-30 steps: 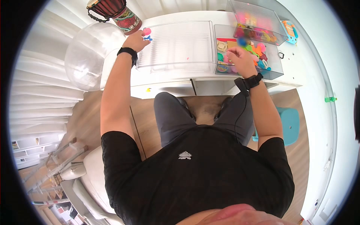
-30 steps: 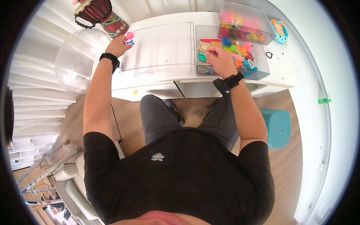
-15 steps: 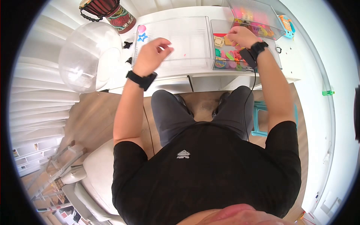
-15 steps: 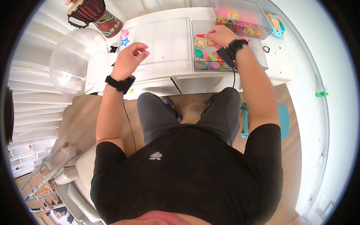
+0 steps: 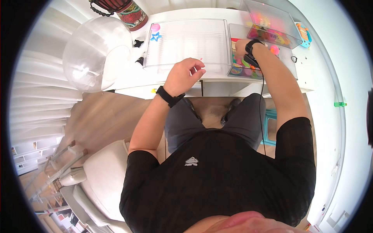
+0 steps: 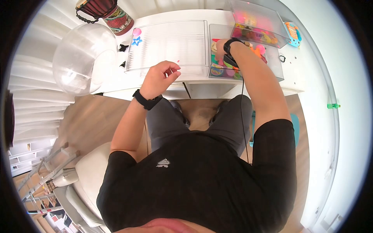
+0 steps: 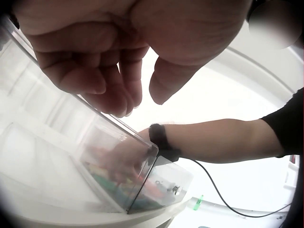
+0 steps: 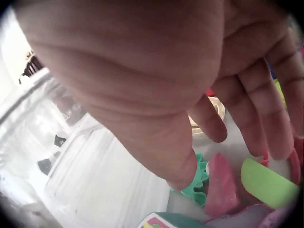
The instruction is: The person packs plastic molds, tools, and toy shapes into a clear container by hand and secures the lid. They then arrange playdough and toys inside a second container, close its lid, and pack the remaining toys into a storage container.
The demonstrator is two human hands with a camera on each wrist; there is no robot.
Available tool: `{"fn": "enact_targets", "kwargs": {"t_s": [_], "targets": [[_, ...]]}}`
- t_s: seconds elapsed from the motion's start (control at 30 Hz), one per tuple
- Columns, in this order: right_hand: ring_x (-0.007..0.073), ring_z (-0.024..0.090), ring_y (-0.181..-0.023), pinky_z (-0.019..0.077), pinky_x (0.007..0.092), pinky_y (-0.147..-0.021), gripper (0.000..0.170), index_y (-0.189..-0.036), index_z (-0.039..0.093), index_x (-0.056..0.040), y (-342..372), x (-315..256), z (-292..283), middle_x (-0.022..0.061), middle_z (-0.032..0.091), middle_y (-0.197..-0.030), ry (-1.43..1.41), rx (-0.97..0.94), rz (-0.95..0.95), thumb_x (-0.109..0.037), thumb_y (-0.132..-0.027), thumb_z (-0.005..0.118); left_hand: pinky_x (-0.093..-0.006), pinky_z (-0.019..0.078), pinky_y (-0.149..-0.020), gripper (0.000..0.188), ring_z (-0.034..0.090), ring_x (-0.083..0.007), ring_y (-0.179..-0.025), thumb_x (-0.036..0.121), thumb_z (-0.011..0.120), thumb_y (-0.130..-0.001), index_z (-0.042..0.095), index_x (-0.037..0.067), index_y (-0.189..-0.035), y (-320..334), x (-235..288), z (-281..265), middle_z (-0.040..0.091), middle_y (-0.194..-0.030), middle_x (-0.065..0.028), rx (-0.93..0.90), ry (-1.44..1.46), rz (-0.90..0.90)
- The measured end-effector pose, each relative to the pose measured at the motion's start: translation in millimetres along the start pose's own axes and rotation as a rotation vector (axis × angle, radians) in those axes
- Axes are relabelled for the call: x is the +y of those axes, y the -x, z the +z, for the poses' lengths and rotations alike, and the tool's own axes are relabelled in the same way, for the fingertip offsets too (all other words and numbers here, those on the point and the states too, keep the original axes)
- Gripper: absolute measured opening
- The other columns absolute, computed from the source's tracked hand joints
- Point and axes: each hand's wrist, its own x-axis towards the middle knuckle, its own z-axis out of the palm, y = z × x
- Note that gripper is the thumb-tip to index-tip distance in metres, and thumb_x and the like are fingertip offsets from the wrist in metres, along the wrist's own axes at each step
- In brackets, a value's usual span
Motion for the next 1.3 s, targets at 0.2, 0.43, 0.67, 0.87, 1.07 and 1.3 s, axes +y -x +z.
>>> {"fn": "enact_targets", "kwargs": {"t_s": [0.2,0.43,0.67,0.87,1.07,1.3], "targets": [[0.0276,0.076,-0.076,0.0594,0.0425,-0.071,0.034,-0.087,0.08,0.001,-13,-4,0,0.015,0.077,-0.082,0.11,-0.036,-0.028,-0.028,-0.073,0.087,-0.0326,0.0545,-0.069,0.018,0.067,-0.0182,-0.072,0.015,0.077,-0.092,0.073,0.002,-0.103,5,-1,-1,0.074,-0.091,-0.0087,0.0,-0.007,-0.026],[0.0264,0.076,-0.073,0.0591,0.0414,-0.069,0.028,-0.089,0.079,0.0009,-37,15,20,0.0152,0.076,-0.079,0.073,-0.011,-0.004,-0.021,-0.071,0.085,-0.0323,0.0547,-0.069,0.017,0.068,-0.0181,-0.073,0.014,0.077,-0.092,0.073,0.001,-0.102,5,-3,1,0.074,-0.092,-0.0094,0.0,0.002,-0.02],[0.0185,0.072,-0.066,0.0582,0.0354,-0.061,0.018,-0.091,0.074,0.0009,1,32,-3,0.0102,0.074,-0.076,-0.223,0.129,-0.167,-0.012,-0.079,0.077,-0.0314,0.0543,-0.068,0.015,0.066,-0.0174,-0.071,0.013,0.076,-0.092,0.073,0.001,-0.102,4,6,-2,0.074,-0.091,-0.0093,0.004,0.038,-0.016],[0.0087,0.064,-0.07,0.0527,0.0268,-0.061,0.015,-0.102,0.069,-0.0015,73,22,-10,0.0051,0.075,-0.09,-0.862,0.446,-0.228,-0.013,-0.093,0.071,-0.031,0.0547,-0.068,0.022,0.066,-0.0173,-0.073,0.014,0.079,-0.091,0.071,0.002,-0.108,-13,22,-5,0.072,-0.098,-0.0089,0.08,0.025,0.064],[0.0067,0.062,-0.073,0.0499,0.0233,-0.065,0.015,-0.106,0.067,-0.0028,132,-74,22,0.0018,0.074,-0.09,-1.324,0.665,-0.46,-0.015,-0.098,0.073,-0.0282,0.0557,-0.07,0.03,0.07,-0.014,-0.078,0.011,0.083,-0.089,0.069,0.005,-0.115,-32,53,20,0.072,-0.105,-0.0072,0.119,0.134,0.162],[0.0097,0.071,-0.083,0.0558,0.0245,-0.069,0.025,-0.109,0.067,0.0009,130,-110,55,0.0047,0.072,-0.09,-1.429,0.741,-0.461,-0.019,-0.098,0.076,-0.0357,0.0574,-0.067,0.015,0.07,-0.0247,-0.072,0.014,0.077,-0.093,0.072,0.006,-0.105,-26,38,6,0.075,-0.094,-0.0102,0.193,-0.125,0.18]]}}
